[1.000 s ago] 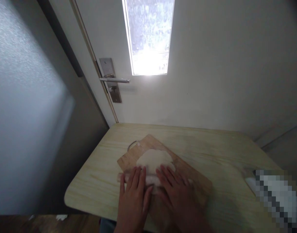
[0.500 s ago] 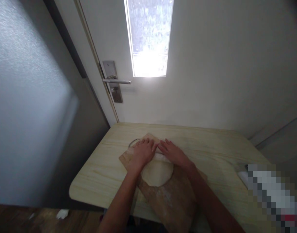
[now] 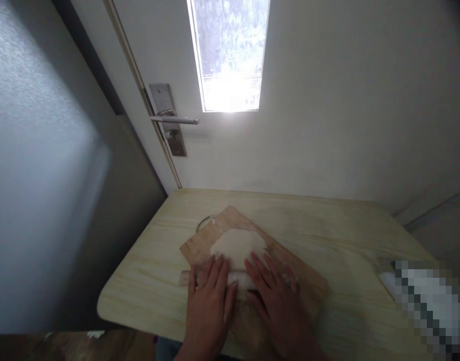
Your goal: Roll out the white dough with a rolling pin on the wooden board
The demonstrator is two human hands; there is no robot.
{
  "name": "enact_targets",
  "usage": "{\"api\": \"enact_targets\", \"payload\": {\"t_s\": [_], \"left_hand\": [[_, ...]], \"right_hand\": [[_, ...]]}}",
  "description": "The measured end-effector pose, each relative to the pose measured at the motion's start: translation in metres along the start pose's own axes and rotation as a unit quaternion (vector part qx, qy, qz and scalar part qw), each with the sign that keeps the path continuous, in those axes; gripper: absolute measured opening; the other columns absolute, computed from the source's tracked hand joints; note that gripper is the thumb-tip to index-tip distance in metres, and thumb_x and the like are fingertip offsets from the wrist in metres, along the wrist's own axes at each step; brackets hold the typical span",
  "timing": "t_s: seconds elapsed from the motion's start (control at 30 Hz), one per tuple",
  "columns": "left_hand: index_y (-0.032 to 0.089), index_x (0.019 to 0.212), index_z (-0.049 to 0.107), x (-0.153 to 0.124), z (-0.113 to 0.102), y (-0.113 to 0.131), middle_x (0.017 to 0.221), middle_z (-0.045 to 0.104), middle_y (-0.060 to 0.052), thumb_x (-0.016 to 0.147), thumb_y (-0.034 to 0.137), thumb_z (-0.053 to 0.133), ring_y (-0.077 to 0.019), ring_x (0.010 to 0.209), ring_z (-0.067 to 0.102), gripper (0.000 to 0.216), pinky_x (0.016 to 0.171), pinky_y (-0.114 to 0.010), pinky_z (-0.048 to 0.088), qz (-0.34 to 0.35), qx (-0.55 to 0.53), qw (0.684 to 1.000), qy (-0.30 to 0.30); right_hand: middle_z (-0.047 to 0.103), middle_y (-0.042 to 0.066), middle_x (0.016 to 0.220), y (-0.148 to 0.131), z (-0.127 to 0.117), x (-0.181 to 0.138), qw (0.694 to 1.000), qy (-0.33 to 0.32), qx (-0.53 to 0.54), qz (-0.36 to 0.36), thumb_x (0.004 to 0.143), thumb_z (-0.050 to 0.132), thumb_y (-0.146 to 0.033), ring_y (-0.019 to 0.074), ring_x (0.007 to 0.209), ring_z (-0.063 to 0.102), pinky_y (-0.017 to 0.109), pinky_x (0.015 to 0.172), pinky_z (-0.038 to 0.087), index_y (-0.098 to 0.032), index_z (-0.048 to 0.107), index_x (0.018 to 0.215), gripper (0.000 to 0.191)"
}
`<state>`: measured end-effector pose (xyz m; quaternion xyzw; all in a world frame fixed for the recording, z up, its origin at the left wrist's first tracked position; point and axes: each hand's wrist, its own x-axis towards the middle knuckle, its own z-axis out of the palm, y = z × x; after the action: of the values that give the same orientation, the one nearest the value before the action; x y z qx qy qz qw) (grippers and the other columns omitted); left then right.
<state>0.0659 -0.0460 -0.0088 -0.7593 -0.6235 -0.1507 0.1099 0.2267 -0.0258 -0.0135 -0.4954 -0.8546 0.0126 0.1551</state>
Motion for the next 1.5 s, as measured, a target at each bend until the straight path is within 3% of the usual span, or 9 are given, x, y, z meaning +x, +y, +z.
{"api": "enact_targets", "payload": {"t_s": [0.1,0.37,0.6,0.77,0.87,1.0,1.2,1.37,1.5], "left_hand": [[0.022,0.115,0.046,0.032,0.005,-0.004,0.124,0.045,-0.004,0.082,0.032,0.035,-0.0246,0.116,0.034,0.036,0.095,-0.046,0.023,-0.040,0.001,0.999,-0.016],[0.018,0.097,0.054,0.117,0.015,-0.029,0.113,0.053,-0.007,0.084,0.034,0.028,-0.0196,0.106,0.046,0.033,0.085,-0.032,0.037,-0.036,-0.055,0.990,-0.126],[0.019,0.104,0.053,0.034,-0.002,-0.002,0.116,0.052,-0.006,0.083,0.030,0.032,-0.0203,0.107,0.045,0.031,0.095,-0.043,0.025,-0.067,-0.037,0.996,-0.035],[0.017,0.112,0.047,-0.020,-0.004,0.003,0.113,0.054,-0.006,0.083,0.028,0.031,-0.0194,0.101,0.050,0.035,0.090,-0.042,0.030,-0.028,-0.009,1.000,0.006],[0.014,0.119,0.040,-0.012,0.002,-0.002,0.121,0.047,-0.008,0.081,0.029,0.034,-0.0228,0.111,0.042,0.041,0.092,-0.044,0.028,-0.026,0.030,0.999,0.019],[0.014,0.118,0.042,0.036,0.007,-0.010,0.124,0.043,-0.009,0.082,0.033,0.033,-0.0264,0.118,0.031,0.042,0.094,-0.044,0.026,-0.069,0.032,0.997,0.006],[0.014,0.104,0.052,0.091,0.007,-0.026,0.107,0.057,-0.009,0.087,0.033,0.020,-0.0178,0.101,0.050,0.041,0.086,-0.030,0.037,-0.077,-0.051,0.995,-0.021],[0.015,0.113,0.046,0.050,0.004,-0.014,0.109,0.056,-0.008,0.085,0.033,0.024,-0.0197,0.100,0.050,0.040,0.086,-0.033,0.036,-0.088,-0.038,0.995,-0.018],[0.011,0.123,0.034,-0.005,0.007,0.000,0.126,0.040,-0.010,0.083,0.030,0.028,-0.0231,0.119,0.031,0.045,0.095,-0.040,0.023,-0.060,0.008,0.998,0.030]], "right_hand": [[0.037,-0.001,0.129,0.007,-0.005,0.032,1.000,-0.005,-0.002,0.014,0.085,0.027,-0.041,0.0208,0.121,0.024,0.048,0.096,0.013,-0.028,0.042,0.119,0.039],[0.033,0.011,0.131,0.027,-0.011,0.116,0.990,-0.069,-0.018,0.119,0.083,0.031,-0.036,0.0254,0.120,0.025,0.056,0.091,0.015,-0.019,0.043,0.118,0.041],[0.046,0.004,0.123,0.002,-0.012,0.037,0.999,-0.013,-0.016,0.037,0.086,0.024,-0.032,0.0205,0.117,0.032,0.044,0.096,0.017,-0.021,0.048,0.115,0.039],[0.036,-0.001,0.129,-0.004,0.005,-0.028,0.997,0.048,-0.045,-0.048,0.085,0.028,-0.034,0.0212,0.115,0.035,0.047,0.096,0.007,-0.027,0.028,0.128,0.043],[0.033,-0.001,0.130,-0.003,0.007,-0.027,0.997,0.045,-0.044,-0.039,0.085,0.026,-0.034,0.0207,0.117,0.033,0.048,0.096,0.004,-0.027,0.023,0.129,0.044],[0.033,-0.003,0.131,0.003,-0.005,0.023,1.000,-0.010,-0.010,0.012,0.087,0.021,-0.035,0.0184,0.120,0.027,0.047,0.097,0.010,-0.029,0.035,0.123,0.040],[0.040,0.008,0.127,0.010,-0.015,0.092,0.997,-0.037,-0.030,0.067,0.086,0.024,-0.036,0.0215,0.116,0.033,0.045,0.094,0.019,-0.019,0.046,0.116,0.041],[0.048,0.007,0.121,-0.002,-0.016,0.053,0.998,-0.018,-0.017,0.057,0.087,0.022,-0.032,0.0204,0.114,0.036,0.045,0.096,0.016,-0.019,0.049,0.113,0.040],[0.039,0.002,0.128,-0.007,-0.012,0.002,0.999,-0.021,0.008,0.045,0.086,0.024,-0.032,0.0199,0.119,0.029,0.046,0.097,0.015,-0.023,0.041,0.121,0.039]]}}
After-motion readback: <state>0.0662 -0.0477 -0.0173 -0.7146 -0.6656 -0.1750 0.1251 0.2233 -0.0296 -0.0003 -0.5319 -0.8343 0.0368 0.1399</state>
